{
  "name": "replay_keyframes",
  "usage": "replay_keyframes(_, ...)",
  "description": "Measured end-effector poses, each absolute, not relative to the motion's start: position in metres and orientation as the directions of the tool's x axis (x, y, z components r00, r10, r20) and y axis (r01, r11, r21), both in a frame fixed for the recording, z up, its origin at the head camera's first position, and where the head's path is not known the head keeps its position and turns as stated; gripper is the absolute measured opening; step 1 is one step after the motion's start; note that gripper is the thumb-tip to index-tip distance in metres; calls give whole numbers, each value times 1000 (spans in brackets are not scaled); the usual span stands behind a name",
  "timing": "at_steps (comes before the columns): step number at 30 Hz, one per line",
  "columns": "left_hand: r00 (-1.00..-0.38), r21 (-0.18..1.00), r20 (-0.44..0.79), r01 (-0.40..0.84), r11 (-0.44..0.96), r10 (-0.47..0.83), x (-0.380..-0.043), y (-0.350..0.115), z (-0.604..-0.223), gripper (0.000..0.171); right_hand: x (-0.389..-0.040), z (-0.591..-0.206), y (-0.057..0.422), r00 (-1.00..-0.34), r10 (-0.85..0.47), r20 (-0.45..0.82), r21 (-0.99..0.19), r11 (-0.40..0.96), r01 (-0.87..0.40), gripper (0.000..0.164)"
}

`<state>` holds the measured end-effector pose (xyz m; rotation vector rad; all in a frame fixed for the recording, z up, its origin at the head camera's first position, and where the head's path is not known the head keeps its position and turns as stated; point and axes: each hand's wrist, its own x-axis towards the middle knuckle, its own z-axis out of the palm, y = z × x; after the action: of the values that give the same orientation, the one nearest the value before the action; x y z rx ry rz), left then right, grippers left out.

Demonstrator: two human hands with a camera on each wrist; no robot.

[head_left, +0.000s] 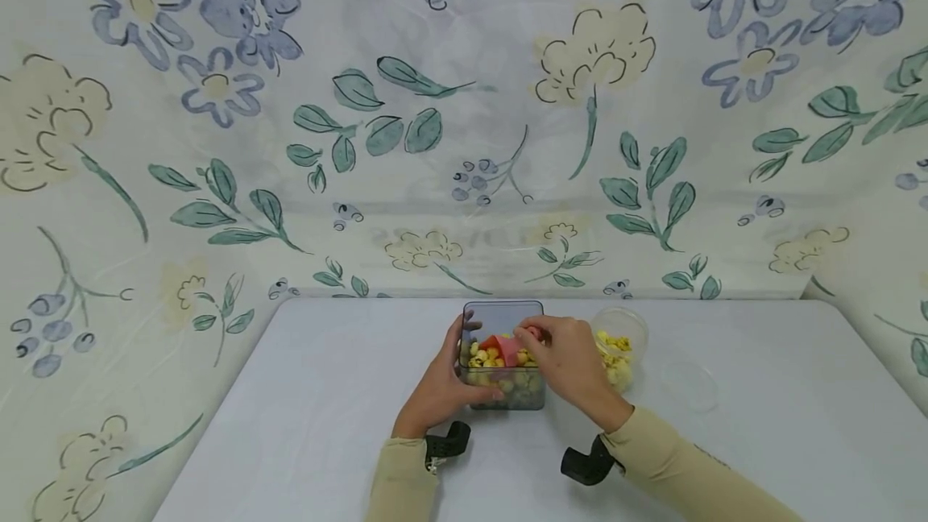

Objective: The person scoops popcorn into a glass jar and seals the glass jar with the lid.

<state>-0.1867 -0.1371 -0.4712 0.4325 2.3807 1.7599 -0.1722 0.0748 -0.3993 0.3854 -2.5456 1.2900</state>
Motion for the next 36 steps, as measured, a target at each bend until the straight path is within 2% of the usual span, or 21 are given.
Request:
replay_keyframes(6,-950,950,52,142,277,309,-185,-138,-472,122,-171,-399,76,-958,-51,282,-840,469,-272,12)
replay_keyframes(15,-946,951,60,151,269,318,-186,-139,-470,122,-171,-400,76,-954,-53,295,-817,503,-281,12)
replay_keyframes(22,-945,955,51,141,260,324,-186,-139,-472,121,-169,-402,78,-987,67,146,-926,361,-113,16)
replay_keyframes(26,-942,960,53,139,242,331,-186,-139,-471,122,-168,-400,81,-988,100,117,-946,315,-80,18)
replay_keyframes(36,-945,957,50,137,254,322,-187,-137,-471,122,-171,-394,84,-991,95,95,-925,376,-53,19)
